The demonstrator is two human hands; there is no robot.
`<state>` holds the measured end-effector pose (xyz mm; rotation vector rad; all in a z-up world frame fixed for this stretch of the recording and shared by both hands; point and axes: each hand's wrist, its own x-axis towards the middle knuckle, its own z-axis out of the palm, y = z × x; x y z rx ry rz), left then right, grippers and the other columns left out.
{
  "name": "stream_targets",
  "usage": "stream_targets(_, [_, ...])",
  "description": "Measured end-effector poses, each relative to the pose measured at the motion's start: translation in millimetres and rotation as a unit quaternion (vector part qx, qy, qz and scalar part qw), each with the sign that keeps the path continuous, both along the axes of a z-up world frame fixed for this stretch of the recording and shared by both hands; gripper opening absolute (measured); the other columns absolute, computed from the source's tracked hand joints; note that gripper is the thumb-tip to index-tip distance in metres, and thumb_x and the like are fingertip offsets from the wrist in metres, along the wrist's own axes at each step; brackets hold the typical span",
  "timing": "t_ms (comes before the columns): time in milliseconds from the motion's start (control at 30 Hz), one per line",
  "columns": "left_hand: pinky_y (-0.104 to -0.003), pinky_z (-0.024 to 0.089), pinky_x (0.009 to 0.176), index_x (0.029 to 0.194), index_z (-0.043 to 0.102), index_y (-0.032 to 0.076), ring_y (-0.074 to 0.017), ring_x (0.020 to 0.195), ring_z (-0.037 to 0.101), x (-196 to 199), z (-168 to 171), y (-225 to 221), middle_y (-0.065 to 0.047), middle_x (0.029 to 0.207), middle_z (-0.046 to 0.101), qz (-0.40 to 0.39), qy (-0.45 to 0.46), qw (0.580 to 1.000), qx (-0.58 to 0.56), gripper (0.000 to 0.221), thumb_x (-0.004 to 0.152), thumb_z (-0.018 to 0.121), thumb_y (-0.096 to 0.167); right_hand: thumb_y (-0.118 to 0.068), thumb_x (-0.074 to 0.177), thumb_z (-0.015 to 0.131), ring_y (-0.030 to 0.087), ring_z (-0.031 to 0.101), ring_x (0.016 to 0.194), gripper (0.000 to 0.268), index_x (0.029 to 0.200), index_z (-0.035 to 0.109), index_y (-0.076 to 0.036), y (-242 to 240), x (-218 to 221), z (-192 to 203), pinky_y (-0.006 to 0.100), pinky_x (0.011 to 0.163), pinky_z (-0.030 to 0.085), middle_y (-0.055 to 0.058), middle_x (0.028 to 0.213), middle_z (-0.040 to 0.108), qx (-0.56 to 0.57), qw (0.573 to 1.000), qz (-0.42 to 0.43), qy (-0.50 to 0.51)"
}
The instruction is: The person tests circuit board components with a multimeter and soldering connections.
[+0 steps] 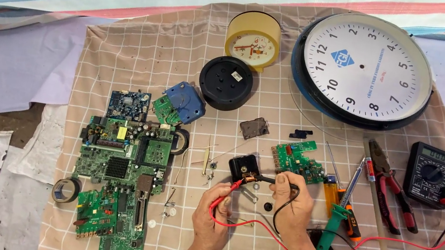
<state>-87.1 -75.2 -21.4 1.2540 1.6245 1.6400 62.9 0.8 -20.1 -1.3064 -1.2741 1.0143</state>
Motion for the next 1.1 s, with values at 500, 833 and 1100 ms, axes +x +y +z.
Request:
stream_targets(500, [-0.021, 0.055, 0.061, 0.116, 0.063, 0.005, -0.0067, 0.067, 0.060, -1, -1, 3, -0.009, 0.126, 0.067, -0.025, -0.001, 0.999, -0.038, 0.019, 0.097, 0.060, 0.008, -0.011, 0.098, 0.065, 0.011, 0.067, 0.065, 0.012, 0.105, 0.064, -0.001, 1, -3, -5, 0.024, 0.056, 0.051, 0.005, 0.080, 0.068, 0.064, 0.994, 0.018, -0.082])
stream_targets(833, [-0.021, 0.057, 0.061, 0.117, 0.063, 0.007, -0.0068, 0.067, 0.062, -1, -1, 3, -0.008, 0.127, 0.067, -0.027, 0.013, 0.998, -0.050, 0.020, 0.097, 0.059, 0.011, -0.012, 0.097, 0.067, 0.011, 0.068, 0.064, 0.013, 0.104, 0.065, -0.001, 2, -3, -3, 0.023, 0.054, 0.050, 0.005, 0.081, 0.067, 0.103, 0.987, 0.026, -0.125])
stream_targets(1100, [-0.020, 0.055, 0.056, 0.117, 0.062, 0.009, -0.0050, 0.062, 0.059, -2, -6, 3, -0.008, 0.128, 0.066, -0.027, 0.025, 0.998, -0.054, 0.020, 0.098, 0.059, 0.015, -0.013, 0.096, 0.067, 0.010, 0.067, 0.064, 0.013, 0.104, 0.064, -0.003, 4, -1, -3, 0.023, 0.054, 0.049, 0.004, 0.083, 0.067, 0.110, 0.983, 0.034, -0.141])
